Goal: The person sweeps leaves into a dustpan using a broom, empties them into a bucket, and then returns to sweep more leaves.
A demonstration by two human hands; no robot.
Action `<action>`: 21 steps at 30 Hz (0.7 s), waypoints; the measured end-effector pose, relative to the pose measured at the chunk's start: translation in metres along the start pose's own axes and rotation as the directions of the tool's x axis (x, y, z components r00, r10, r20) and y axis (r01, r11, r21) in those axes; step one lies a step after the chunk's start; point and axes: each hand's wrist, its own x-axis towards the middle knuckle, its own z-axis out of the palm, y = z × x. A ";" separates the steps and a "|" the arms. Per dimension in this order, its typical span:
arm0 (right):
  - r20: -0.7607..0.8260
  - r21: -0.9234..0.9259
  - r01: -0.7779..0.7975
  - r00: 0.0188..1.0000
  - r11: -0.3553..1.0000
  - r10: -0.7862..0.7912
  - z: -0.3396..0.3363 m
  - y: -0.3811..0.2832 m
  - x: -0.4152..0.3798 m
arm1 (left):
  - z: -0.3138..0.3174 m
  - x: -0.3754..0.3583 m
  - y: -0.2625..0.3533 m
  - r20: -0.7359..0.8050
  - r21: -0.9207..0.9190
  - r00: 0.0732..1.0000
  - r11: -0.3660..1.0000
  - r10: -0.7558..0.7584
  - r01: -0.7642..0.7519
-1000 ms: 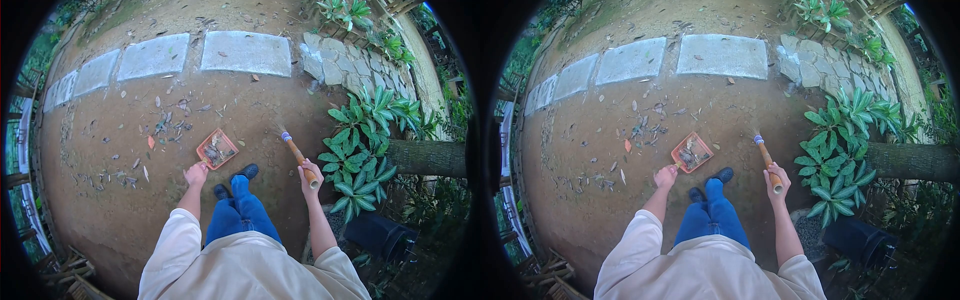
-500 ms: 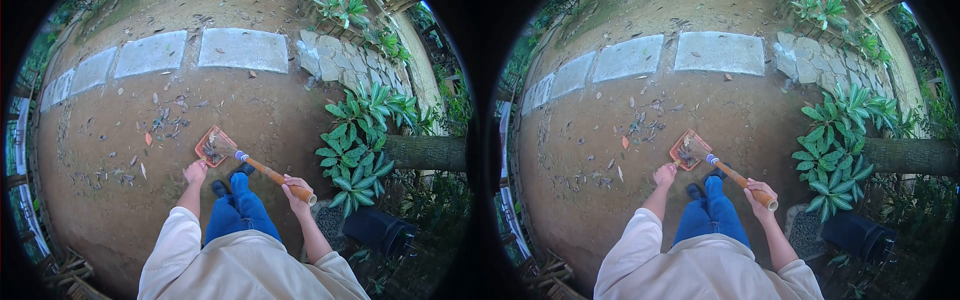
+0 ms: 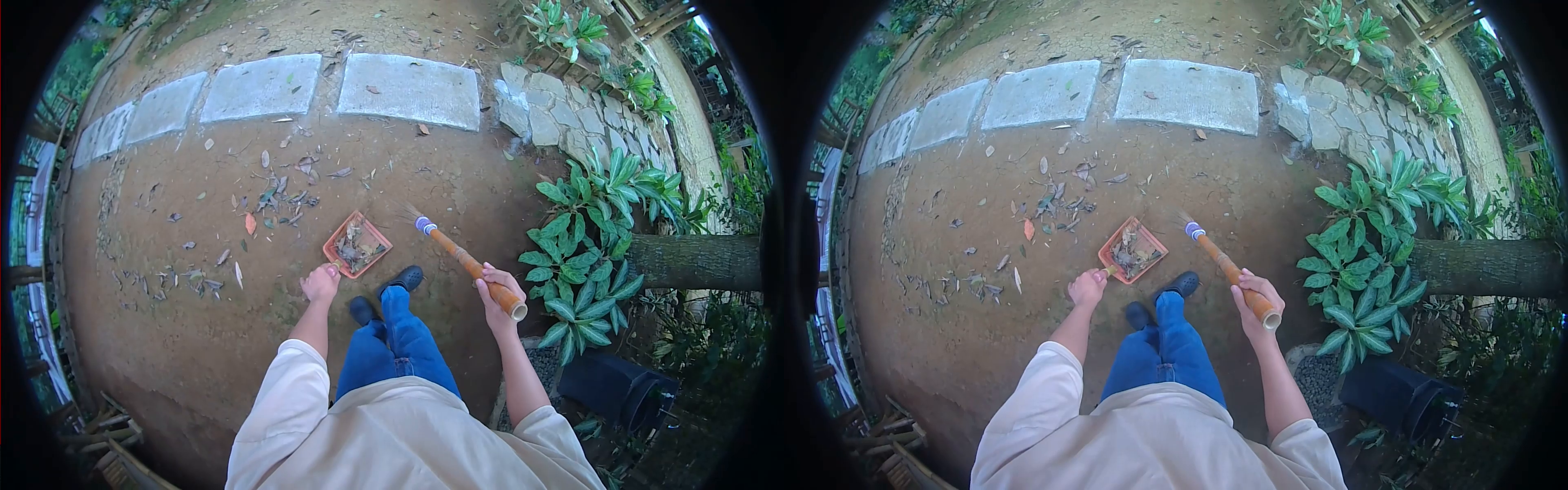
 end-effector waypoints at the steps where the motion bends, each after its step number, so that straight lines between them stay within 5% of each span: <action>1: -0.021 -0.009 -0.014 1.000 1.000 0.014 0.005 0.008 0.000 | 0.001 0.001 -0.001 0.012 0.016 1.000 1.000 0.002 -0.002; 12: 0.211 -0.042 -0.047 0.976 0.998 0.055 0.032 0.022 -0.029 | 0.017 -0.007 -0.007 0.020 -0.084 0.998 0.995 -0.060 0.062; 21: 0.052 0.060 -0.069 0.996 0.996 0.065 0.002 -0.028 -0.010 | 0.016 -0.022 -0.013 -0.037 -0.135 0.995 0.987 -0.096 0.090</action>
